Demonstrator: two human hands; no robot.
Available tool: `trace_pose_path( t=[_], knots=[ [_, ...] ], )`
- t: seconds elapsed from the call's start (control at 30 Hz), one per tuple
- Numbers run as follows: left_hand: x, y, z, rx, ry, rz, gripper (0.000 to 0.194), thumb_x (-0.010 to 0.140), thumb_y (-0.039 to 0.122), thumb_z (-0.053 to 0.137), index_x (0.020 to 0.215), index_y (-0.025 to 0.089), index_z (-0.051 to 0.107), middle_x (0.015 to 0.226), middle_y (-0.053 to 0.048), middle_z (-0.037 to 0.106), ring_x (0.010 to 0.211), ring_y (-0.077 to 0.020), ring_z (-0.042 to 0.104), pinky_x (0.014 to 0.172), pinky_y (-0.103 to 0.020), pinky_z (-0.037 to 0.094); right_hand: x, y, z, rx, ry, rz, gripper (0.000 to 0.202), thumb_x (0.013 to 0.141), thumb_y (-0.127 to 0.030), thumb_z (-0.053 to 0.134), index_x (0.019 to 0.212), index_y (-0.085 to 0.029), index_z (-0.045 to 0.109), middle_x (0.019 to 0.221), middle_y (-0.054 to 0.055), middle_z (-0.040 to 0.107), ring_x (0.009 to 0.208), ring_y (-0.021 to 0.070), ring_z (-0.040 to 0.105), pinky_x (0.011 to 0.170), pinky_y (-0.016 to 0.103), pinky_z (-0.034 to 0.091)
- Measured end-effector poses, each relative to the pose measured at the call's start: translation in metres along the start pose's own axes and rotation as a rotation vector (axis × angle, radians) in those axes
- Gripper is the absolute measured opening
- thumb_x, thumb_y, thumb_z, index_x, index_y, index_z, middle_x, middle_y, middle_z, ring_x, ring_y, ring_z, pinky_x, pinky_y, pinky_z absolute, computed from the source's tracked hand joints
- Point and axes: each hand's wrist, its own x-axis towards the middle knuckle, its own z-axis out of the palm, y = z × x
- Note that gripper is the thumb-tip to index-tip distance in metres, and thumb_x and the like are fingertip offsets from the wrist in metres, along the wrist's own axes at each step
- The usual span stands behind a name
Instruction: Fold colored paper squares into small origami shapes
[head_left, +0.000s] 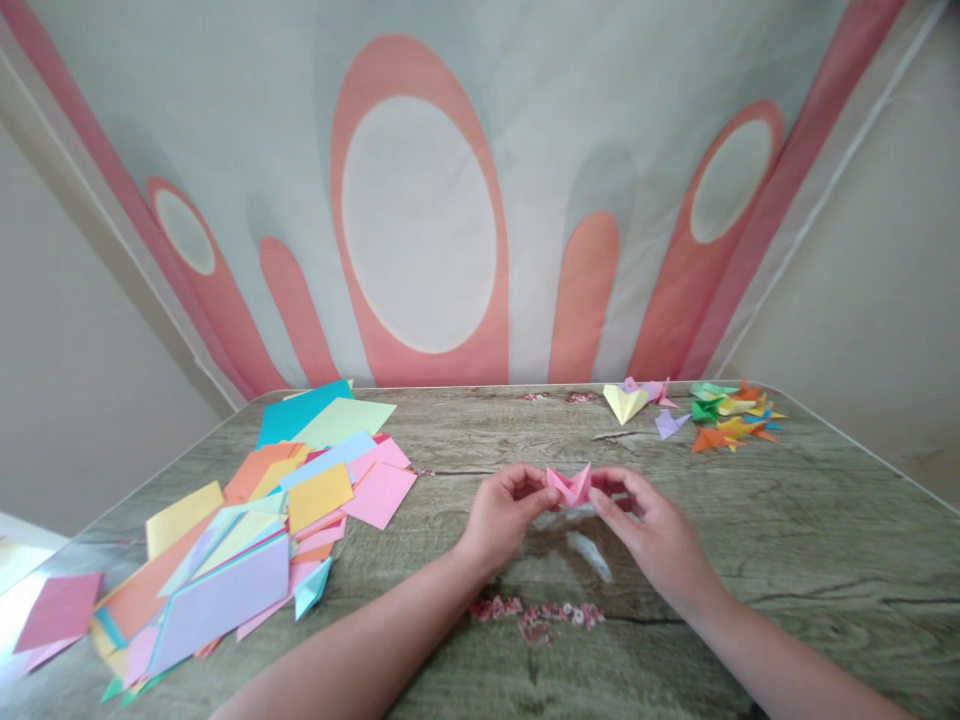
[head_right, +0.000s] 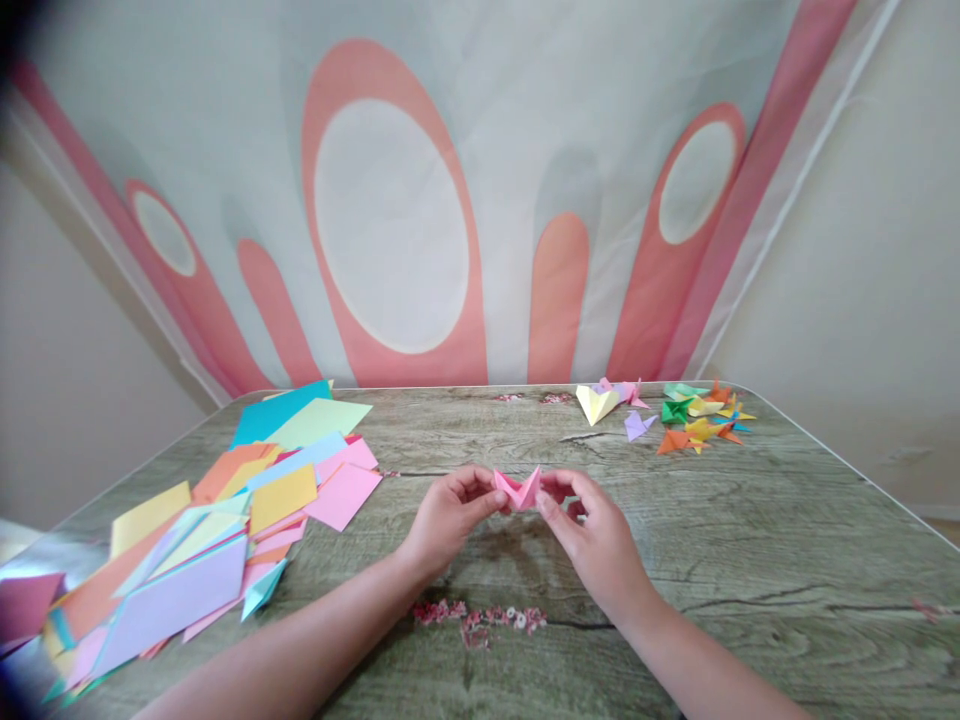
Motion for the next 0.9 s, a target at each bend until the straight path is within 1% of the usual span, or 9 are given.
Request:
trace_pose_path(
  t=[0.13,0.2,0.27,0.33,0.43,0.6,0.77,0.9],
  knots=[
    [-0.004,0.002,0.004,-0.002,-0.015,0.019,0.029,0.067,0.036,0.079,0.076,0.013,0.065,0.071,-0.001,0.066,0.067,-0.0119,0.059,0.07,-0.024,0.045,0.001,0.002,0.003,0.233,-0.061,0.108,0.042,0.083,-0.049,0.061,0.112,-0.02,0.057,0.103,0.009,0.068,0.093,0.0221,0.064,0.076,0.032,0.051],
    [-0.004,0.003,0.004,0.021,-0.014,0.028,0.029,0.068,0.037,0.078,0.076,0.013,0.065,0.072,-0.002,0.067,0.069,-0.0128,0.06,0.071,-0.025,0.046,0.001,0.002,0.002,0.255,-0.108,0.13,0.041,0.083,-0.05,0.061,0.109,-0.019,0.061,0.101,0.008,0.069,0.091,0.0216,0.064,0.074,0.031,0.051],
    [-0.004,0.003,0.005,0.061,-0.011,0.033,0.028,0.069,0.038,0.078,0.076,0.014,0.065,0.073,-0.002,0.067,0.07,-0.0137,0.06,0.072,-0.025,0.047,0.001,0.0,0.001,0.204,-0.143,0.126,0.037,0.084,-0.051,0.06,0.1,-0.018,0.066,0.096,0.007,0.071,0.087,0.0214,0.064,0.074,0.031,0.05],
    [-0.005,0.003,0.005,0.103,0.0,0.034,0.027,0.07,0.037,0.076,0.076,0.014,0.065,0.073,-0.003,0.067,0.07,-0.0139,0.06,0.071,-0.025,0.047,0.0,-0.001,0.0,0.131,-0.109,0.102,0.035,0.083,-0.05,0.06,0.094,-0.018,0.068,0.091,0.006,0.071,0.085,0.0216,0.064,0.074,0.031,0.049],
    [-0.007,0.003,0.006,0.18,0.015,0.044,0.023,0.073,0.034,0.074,0.078,0.014,0.066,0.074,-0.003,0.067,0.069,-0.0135,0.059,0.07,-0.024,0.047,-0.002,-0.005,0.0,0.041,-0.063,0.057,0.031,0.084,-0.048,0.059,0.091,-0.019,0.069,0.086,0.005,0.071,0.08,0.021,0.063,0.071,0.031,0.049],
    [-0.012,0.008,0.009,0.351,0.022,0.096,0.013,0.078,0.028,0.068,0.078,0.015,0.067,0.076,-0.002,0.067,0.072,-0.0137,0.059,0.072,-0.024,0.045,-0.006,-0.014,0.0,0.008,-0.095,0.018,0.028,0.088,-0.044,0.054,0.091,-0.02,0.067,0.087,0.004,0.071,0.081,0.0202,0.063,0.072,0.03,0.048],
    [-0.013,0.006,0.011,0.358,-0.005,0.084,0.012,0.079,0.027,0.066,0.079,0.015,0.067,0.076,-0.001,0.067,0.071,-0.0131,0.059,0.071,-0.023,0.045,-0.008,-0.018,0.001,-0.026,-0.096,-0.073,0.024,0.089,-0.042,0.053,0.086,-0.022,0.066,0.082,0.002,0.069,0.078,0.0185,0.062,0.07,0.027,0.047],
    [-0.013,0.003,0.011,0.34,-0.011,0.062,0.017,0.08,0.031,0.066,0.079,0.014,0.066,0.075,-0.002,0.066,0.07,-0.0133,0.059,0.069,-0.023,0.046,-0.009,-0.017,0.003,-0.041,-0.111,-0.086,0.021,0.089,-0.04,0.055,0.086,-0.022,0.066,0.08,0.001,0.068,0.075,0.0176,0.061,0.071,0.028,0.046]
  ],
)
